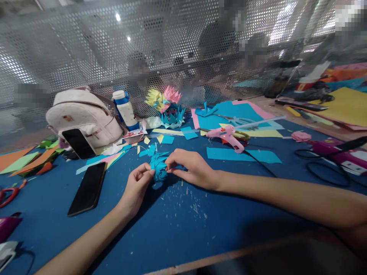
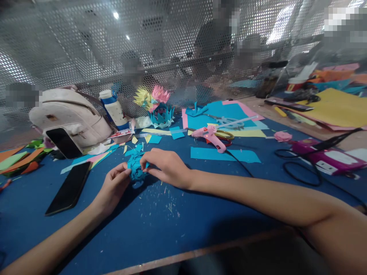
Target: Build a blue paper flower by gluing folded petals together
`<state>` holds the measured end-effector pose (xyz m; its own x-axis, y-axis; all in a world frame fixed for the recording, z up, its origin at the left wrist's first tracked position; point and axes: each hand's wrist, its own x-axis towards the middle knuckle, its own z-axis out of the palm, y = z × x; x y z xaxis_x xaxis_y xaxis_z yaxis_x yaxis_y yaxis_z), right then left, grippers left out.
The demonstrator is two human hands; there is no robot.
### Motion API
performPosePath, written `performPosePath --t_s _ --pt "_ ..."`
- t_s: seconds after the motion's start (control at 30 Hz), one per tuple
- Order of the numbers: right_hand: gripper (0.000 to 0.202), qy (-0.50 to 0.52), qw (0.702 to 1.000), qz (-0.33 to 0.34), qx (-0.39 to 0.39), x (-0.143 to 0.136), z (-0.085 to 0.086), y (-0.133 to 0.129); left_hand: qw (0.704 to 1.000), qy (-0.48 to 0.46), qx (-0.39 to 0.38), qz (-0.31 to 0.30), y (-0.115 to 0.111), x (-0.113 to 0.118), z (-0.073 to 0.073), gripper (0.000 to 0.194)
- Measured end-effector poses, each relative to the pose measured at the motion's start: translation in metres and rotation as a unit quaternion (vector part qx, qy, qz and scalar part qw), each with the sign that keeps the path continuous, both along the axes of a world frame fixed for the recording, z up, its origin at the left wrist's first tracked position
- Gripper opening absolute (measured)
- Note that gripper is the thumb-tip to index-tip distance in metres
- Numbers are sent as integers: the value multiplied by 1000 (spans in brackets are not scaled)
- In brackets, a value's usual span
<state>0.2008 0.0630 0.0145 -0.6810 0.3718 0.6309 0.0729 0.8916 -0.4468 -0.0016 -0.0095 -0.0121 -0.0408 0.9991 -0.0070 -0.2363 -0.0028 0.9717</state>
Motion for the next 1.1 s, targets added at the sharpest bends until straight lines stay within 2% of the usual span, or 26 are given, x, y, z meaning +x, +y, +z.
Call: performPosePath --t_s 0.2,0.43,0.63,0.9,1.1 --pt "11 -50 998 28 -4 0 3 3 1000 -3 8 -20 1 0 -1 30" --pt "13 -43 995 69 -66 -1 3 5 1000 -7 10 -28 2 -1 -2 29" --pt "17 26 984 41 -170 -4 3 3 1000 -13 6 -13 3 -3 1 28" --pt "17 48 946 22 -321 -7 3 5 1000 -15 -10 0 4 0 4 34" --pt "20 66 925 28 -374 -9 2 6 1000 -9 -24 15 5 0 4 36"
